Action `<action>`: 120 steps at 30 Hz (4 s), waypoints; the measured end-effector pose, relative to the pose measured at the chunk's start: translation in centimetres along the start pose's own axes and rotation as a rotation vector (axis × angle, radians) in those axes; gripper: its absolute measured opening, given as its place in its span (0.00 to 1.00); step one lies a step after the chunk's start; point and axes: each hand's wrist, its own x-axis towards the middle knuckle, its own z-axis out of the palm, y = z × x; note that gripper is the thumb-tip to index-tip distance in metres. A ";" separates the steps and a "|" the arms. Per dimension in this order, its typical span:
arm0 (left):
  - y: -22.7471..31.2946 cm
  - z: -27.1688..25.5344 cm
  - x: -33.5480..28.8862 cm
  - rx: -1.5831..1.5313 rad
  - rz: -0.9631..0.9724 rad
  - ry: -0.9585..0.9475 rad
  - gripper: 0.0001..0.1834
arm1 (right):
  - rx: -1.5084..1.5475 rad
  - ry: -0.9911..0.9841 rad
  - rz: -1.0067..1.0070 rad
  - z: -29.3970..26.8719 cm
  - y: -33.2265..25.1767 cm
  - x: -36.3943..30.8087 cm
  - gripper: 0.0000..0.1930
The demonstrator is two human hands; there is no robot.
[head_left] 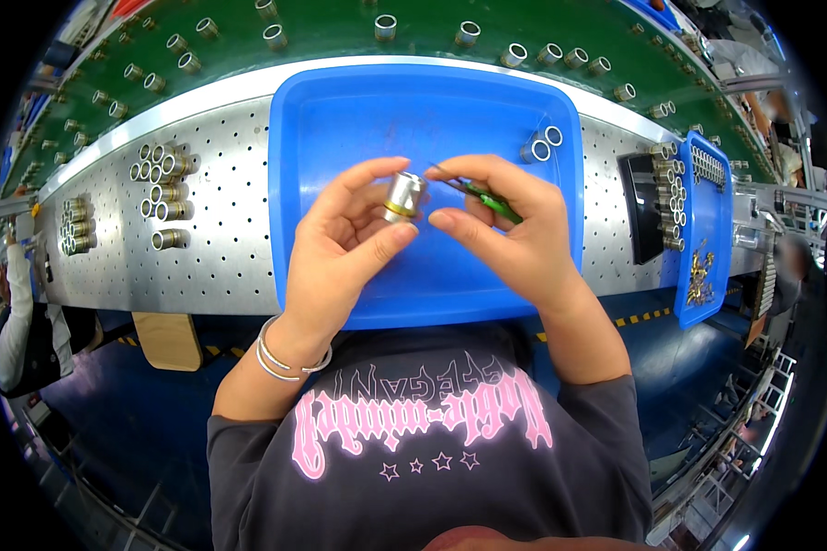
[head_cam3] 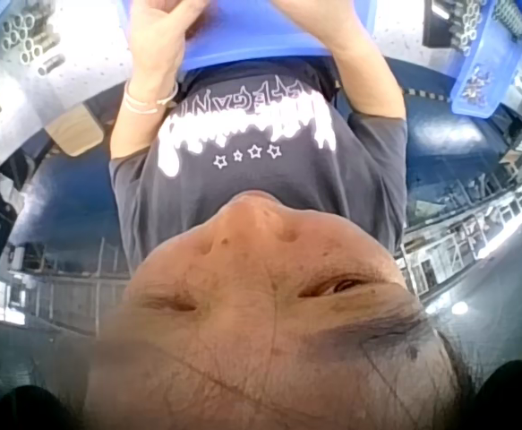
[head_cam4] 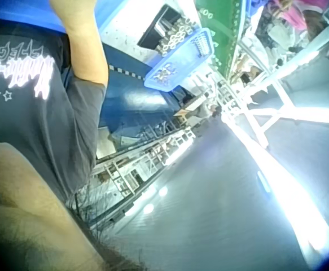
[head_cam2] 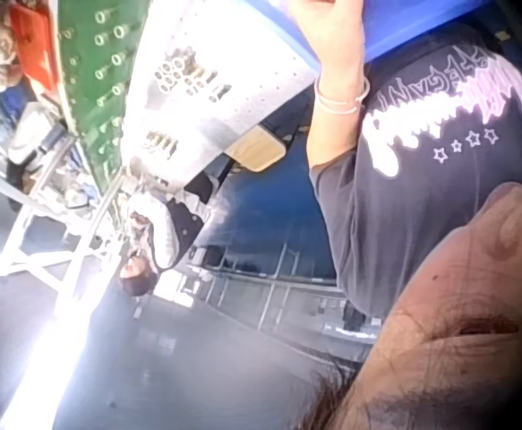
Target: The person uses a pair of green-handled pliers to manipulate small cylindrical metal parts over a blue tray. They repeatedly pick up a part, use the pliers to adjust or press a component on it, and place it into a designated slot on a green pegboard. The process is repetitive and involves handling multiple identical metal cylinders.
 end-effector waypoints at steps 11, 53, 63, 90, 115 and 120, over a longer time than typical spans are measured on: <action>0.9 -1.4 0.1 0.198 0.118 -0.041 0.23 | -0.461 0.128 -0.105 -2.9 5.1 11.9 0.09; 0.7 -0.7 0.3 0.188 0.242 0.066 0.27 | -0.440 -0.129 -0.402 1.3 -2.2 3.4 0.13; 1.2 -1.0 -0.5 -0.277 -0.056 0.040 0.23 | 0.127 -0.232 0.114 -0.5 -2.3 0.0 0.04; 0.5 -0.7 -0.4 -0.196 -0.184 -0.050 0.25 | 0.134 -0.200 0.142 -2.4 -1.1 0.5 0.04; -0.8 0.2 0.1 -0.053 -0.037 -0.048 0.21 | 0.513 -0.174 0.109 -0.9 -1.7 0.6 0.04; -0.9 0.0 0.0 -0.074 -0.071 -0.068 0.21 | 0.493 -0.149 0.118 -0.9 -1.6 0.8 0.04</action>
